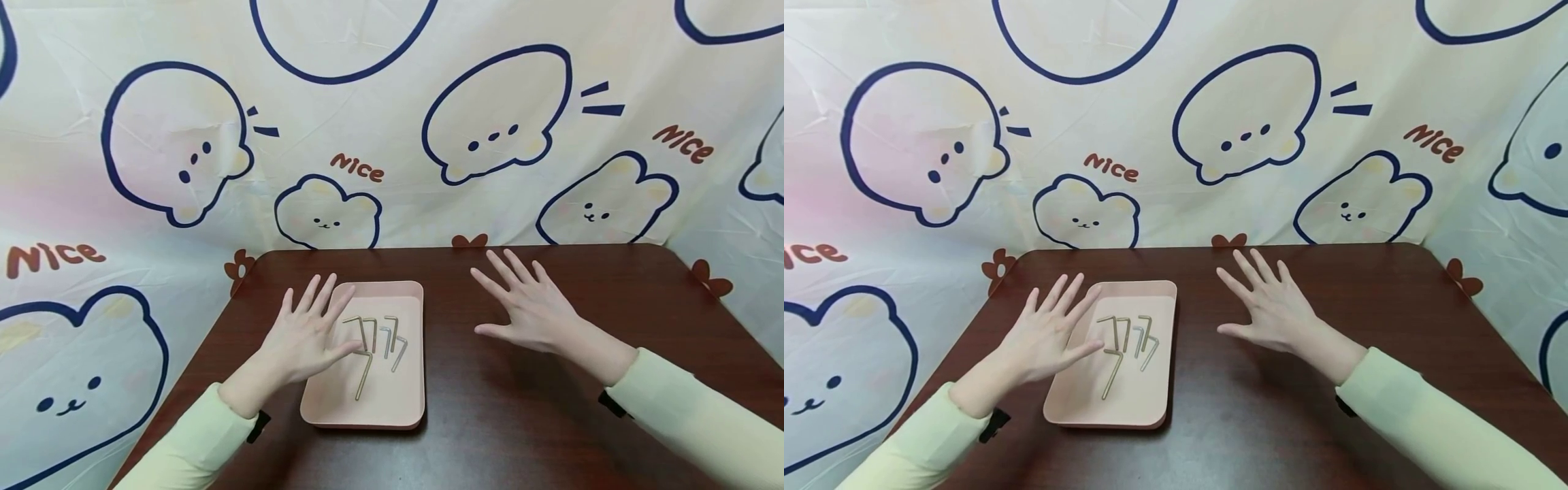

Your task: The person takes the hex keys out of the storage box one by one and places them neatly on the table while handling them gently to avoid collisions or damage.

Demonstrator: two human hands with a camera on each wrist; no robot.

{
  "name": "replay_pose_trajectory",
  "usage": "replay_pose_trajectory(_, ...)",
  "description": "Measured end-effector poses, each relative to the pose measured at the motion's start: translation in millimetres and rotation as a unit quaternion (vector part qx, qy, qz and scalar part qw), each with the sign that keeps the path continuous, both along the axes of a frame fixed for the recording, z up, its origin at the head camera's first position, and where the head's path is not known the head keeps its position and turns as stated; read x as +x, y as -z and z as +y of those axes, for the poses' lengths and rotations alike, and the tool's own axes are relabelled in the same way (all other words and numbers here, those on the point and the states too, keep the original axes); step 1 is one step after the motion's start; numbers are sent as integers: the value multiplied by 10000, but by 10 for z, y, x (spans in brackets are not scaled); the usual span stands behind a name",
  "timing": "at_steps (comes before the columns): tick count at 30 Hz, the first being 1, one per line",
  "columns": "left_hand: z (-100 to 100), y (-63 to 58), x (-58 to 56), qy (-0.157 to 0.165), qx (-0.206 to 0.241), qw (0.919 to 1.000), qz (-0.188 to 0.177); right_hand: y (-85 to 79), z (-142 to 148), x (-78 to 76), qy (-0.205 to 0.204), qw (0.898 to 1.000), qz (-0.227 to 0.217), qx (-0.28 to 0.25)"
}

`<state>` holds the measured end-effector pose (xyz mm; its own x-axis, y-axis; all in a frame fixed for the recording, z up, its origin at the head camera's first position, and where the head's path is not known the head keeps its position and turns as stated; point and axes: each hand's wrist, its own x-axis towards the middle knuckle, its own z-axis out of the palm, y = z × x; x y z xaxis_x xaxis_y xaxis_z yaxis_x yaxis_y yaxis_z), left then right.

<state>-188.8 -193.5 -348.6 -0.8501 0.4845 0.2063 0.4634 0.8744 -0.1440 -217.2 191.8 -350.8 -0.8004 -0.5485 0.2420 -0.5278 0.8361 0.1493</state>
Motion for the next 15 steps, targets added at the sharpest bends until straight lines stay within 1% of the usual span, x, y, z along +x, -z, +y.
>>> replay_pose_trajectory(6,-40,18,-45,-133,49,9998,-113,-4,-41,-24,-43,10000,-4,40)
replay_pose_trajectory(15,-127,104,-127,-266,164,9992,-230,-6,-115,-80,-54,9999,-93,94)
